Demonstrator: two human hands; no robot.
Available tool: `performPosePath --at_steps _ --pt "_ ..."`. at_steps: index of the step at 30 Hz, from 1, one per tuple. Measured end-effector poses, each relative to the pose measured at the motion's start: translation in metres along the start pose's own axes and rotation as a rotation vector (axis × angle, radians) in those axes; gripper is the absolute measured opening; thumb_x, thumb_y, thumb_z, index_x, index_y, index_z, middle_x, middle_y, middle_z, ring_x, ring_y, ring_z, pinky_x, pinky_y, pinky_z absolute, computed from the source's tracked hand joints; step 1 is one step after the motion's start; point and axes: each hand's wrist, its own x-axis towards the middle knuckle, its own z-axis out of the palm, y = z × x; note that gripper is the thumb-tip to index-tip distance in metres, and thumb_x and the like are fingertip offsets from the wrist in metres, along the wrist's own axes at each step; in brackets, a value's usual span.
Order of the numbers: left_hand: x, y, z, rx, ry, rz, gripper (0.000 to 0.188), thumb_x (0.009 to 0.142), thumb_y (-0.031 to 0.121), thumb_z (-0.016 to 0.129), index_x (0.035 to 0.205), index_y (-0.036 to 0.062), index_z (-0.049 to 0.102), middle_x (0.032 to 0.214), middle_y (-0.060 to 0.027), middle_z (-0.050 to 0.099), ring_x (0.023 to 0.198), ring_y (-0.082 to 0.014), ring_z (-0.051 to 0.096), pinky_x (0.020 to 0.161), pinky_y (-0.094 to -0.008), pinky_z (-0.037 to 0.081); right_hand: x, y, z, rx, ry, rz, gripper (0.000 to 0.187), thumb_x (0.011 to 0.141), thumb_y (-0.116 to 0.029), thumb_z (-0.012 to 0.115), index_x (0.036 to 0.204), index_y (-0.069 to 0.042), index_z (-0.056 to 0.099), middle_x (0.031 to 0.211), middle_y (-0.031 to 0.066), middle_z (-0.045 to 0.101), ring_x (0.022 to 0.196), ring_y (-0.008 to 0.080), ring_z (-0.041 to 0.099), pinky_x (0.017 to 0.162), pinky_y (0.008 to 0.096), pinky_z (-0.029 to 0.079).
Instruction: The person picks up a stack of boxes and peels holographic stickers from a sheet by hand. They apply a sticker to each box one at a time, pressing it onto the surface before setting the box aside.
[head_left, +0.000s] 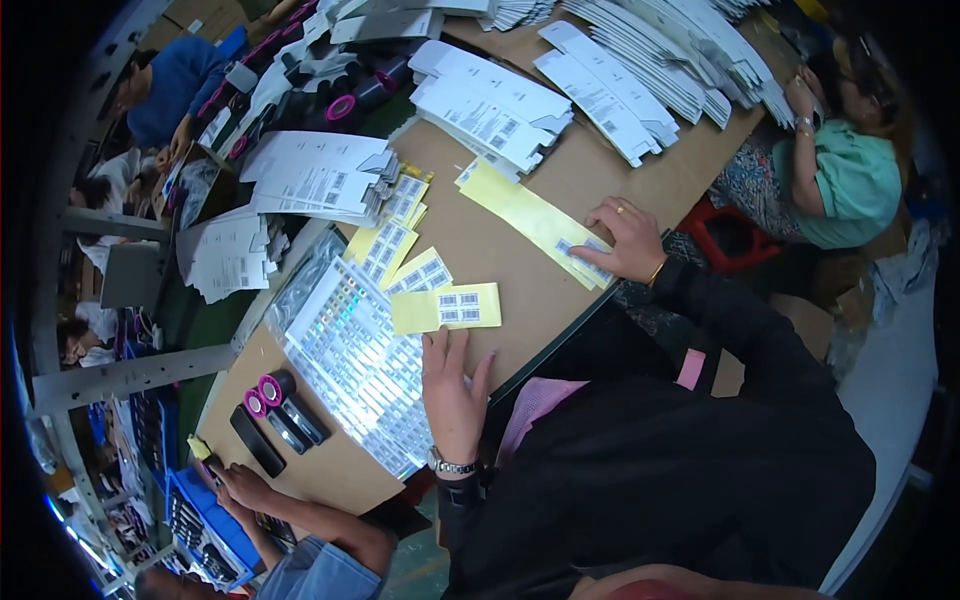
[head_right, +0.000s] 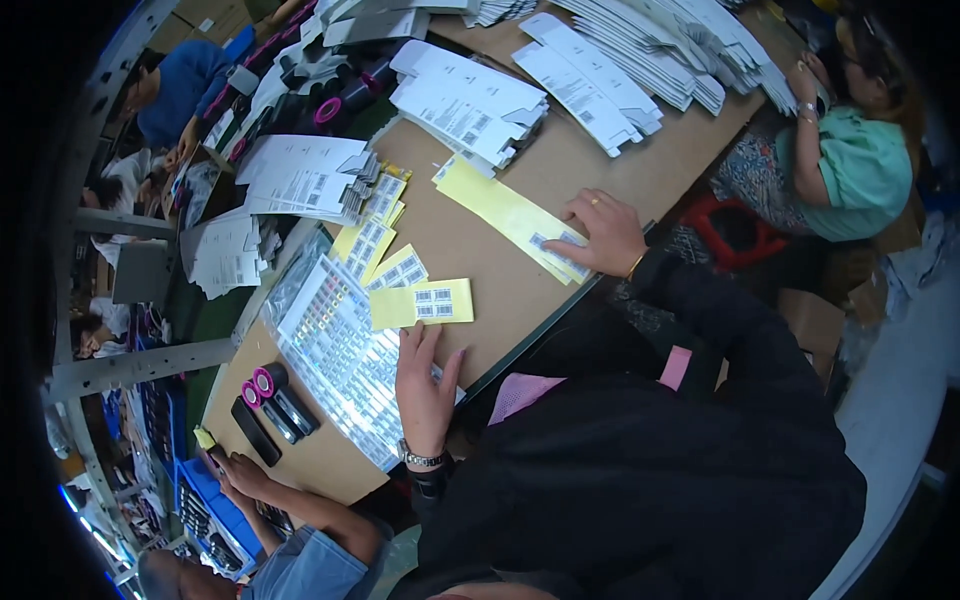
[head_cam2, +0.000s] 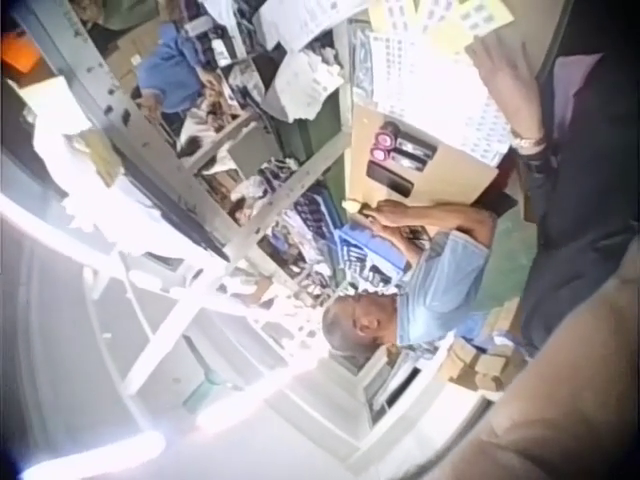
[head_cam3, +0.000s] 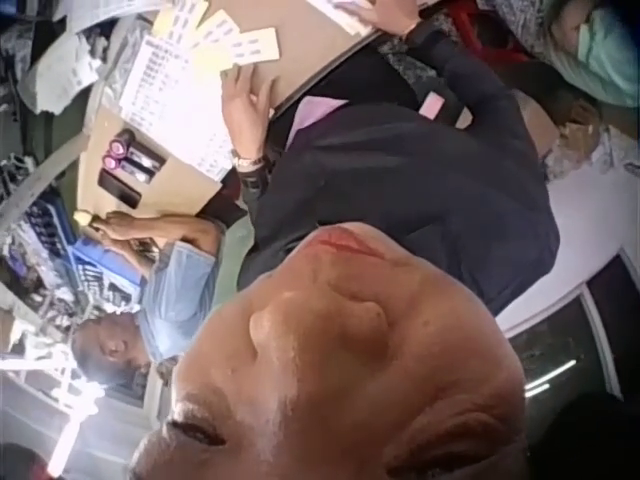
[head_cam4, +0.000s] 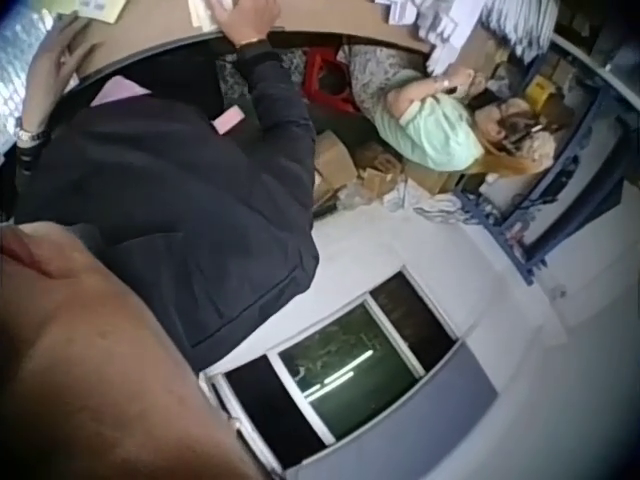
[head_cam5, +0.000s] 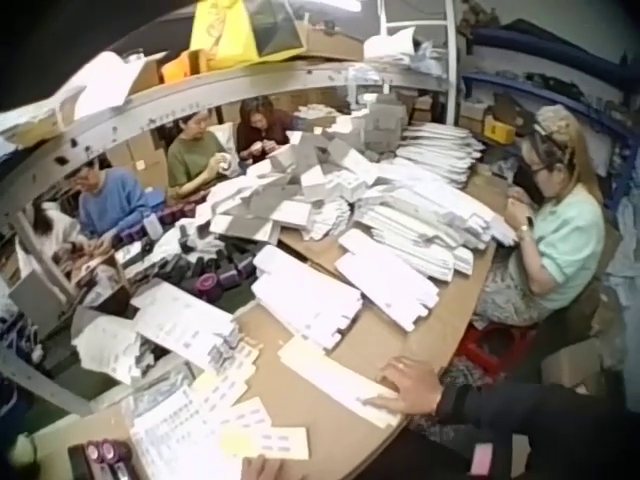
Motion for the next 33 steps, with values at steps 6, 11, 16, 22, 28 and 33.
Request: performPosePath --at_steps 6,11,16,22,28,33 --pt "0.004 0.015 0.009 0.078 0.001 -0.03 0.044 0.092 0.022 0.078 0.132 0.0039 0.068 0.147 -0.0238 0.057 0.14 -0.0523 0.047 0.112 -0.0529 0.045 -0.002 0.004 -0.003 0.039 0.047 -0.02 0.044 0.077 -0.042 0.09 0.092 -0.008 0.065 0.087 0.0075 0.063 0.077 0.0288 0.064 0.067 0.0391 0.051" --pt "0.003 0.02 0.017 0.165 0.025 -0.059 0.044 0.093 0.024 0.078 0.131 0.0037 0.068 0.148 -0.0241 0.057 0.139 -0.0523 0.048 0.112 -0.0524 0.045 -0.006 0.011 -0.005 0.079 0.055 -0.036 0.046 0.077 -0.045 0.089 0.092 -0.008 0.066 0.089 0.0074 0.062 0.081 0.0284 0.065 0.069 0.0394 0.053" --pt "0.01 0.036 0.019 0.168 0.026 -0.144 0.044 0.093 0.024 0.078 0.13 0.001 0.068 0.142 -0.0244 0.061 0.13 -0.0441 0.059 0.107 -0.0466 0.048 -0.009 0.017 0.0 0.08 0.056 -0.039 0.046 0.078 -0.047 0.088 0.094 -0.009 0.066 0.091 0.0074 0.062 0.085 0.0284 0.065 0.073 0.0394 0.054" --pt "0.033 0.057 0.017 0.177 0.037 -0.196 0.046 0.093 0.026 0.079 0.129 0.0003 0.068 0.14 -0.0238 0.063 0.126 -0.0414 0.061 0.105 -0.0455 0.049 -0.013 0.025 -0.003 0.151 -0.052 -0.015 0.049 0.081 -0.048 0.085 0.102 -0.007 0.068 0.097 0.0082 0.062 0.096 0.0296 0.064 0.08 0.0407 0.054" --pt "0.063 0.076 0.027 0.256 0.101 -0.109 0.05 0.092 0.027 0.08 0.132 0.0001 0.066 0.14 -0.0258 0.062 0.13 -0.0439 0.058 0.107 -0.0467 0.048 -0.006 0.032 -0.022 0.297 -0.169 0.115 0.053 0.08 -0.048 0.085 0.105 -0.005 0.068 0.1 0.0101 0.062 0.098 0.0308 0.064 0.082 0.0409 0.054" --pt "0.07 0.066 0.042 0.302 0.052 -0.121 0.053 0.09 0.024 0.081 0.135 0.0016 0.064 0.146 -0.0277 0.057 0.133 -0.0455 0.054 0.109 -0.0481 0.047 -0.002 0.025 -0.029 0.172 -0.232 0.095 0.055 0.079 -0.047 0.085 0.107 -0.003 0.065 0.106 0.0142 0.06 0.102 0.0334 0.062 0.088 0.0422 0.053"
